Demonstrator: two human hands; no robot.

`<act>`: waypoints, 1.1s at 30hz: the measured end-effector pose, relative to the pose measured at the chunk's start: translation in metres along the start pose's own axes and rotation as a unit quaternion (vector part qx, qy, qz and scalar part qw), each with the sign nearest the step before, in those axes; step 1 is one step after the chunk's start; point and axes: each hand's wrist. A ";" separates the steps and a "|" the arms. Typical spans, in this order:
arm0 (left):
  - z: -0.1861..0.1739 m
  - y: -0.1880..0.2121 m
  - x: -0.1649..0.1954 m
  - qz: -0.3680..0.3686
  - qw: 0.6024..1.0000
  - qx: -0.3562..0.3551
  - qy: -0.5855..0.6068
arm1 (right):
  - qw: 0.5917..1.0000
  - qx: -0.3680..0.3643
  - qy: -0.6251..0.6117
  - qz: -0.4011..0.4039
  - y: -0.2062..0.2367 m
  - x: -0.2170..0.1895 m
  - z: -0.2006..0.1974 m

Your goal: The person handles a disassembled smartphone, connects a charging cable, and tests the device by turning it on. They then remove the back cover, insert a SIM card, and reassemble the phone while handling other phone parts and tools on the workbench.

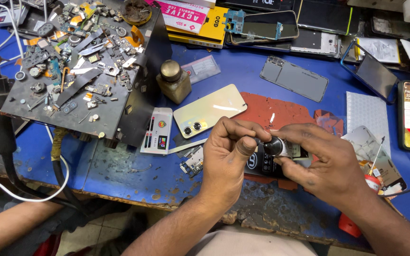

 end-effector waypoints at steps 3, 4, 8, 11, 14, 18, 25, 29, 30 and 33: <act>0.000 0.001 0.000 -0.007 1.000 0.006 -0.001 | 1.000 0.000 -0.005 0.005 0.000 0.000 0.000; 0.000 0.001 0.000 -0.007 1.000 0.005 0.000 | 1.000 -0.001 -0.008 0.006 0.000 0.000 0.000; 0.000 0.001 0.001 -0.007 1.000 0.002 0.005 | 1.000 -0.005 -0.008 0.011 -0.001 -0.001 -0.001; 0.002 0.001 0.002 -0.006 1.000 0.003 0.006 | 1.000 -0.001 -0.004 -0.001 -0.002 -0.002 -0.002; 0.002 0.000 0.002 0.003 1.000 0.002 -0.005 | 1.000 -0.004 -0.008 0.017 -0.003 -0.003 -0.002; -0.002 0.000 0.001 0.019 0.999 0.011 -0.037 | 1.000 -0.008 -0.003 0.011 -0.002 -0.003 -0.001; -0.017 0.000 -0.004 0.116 0.981 -0.005 -0.153 | 0.999 -0.019 0.015 0.035 0.003 0.001 0.004; -0.031 0.001 0.005 0.081 0.988 -0.051 -0.120 | 0.998 -0.056 -0.022 -0.015 0.002 0.014 0.009; -0.033 0.002 0.008 0.061 0.990 -0.052 -0.117 | 0.998 -0.054 -0.017 -0.007 0.003 0.016 0.013; -0.036 0.010 0.017 0.092 0.980 -0.041 -0.170 | 0.998 -0.058 -0.008 0.008 0.007 0.020 0.022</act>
Point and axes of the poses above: each hand's wrist, its own y-axis away from the middle knuckle, its own z-axis out of the palm, x = y × z, and after that the axes turned 12 degrees about -z, right-handed
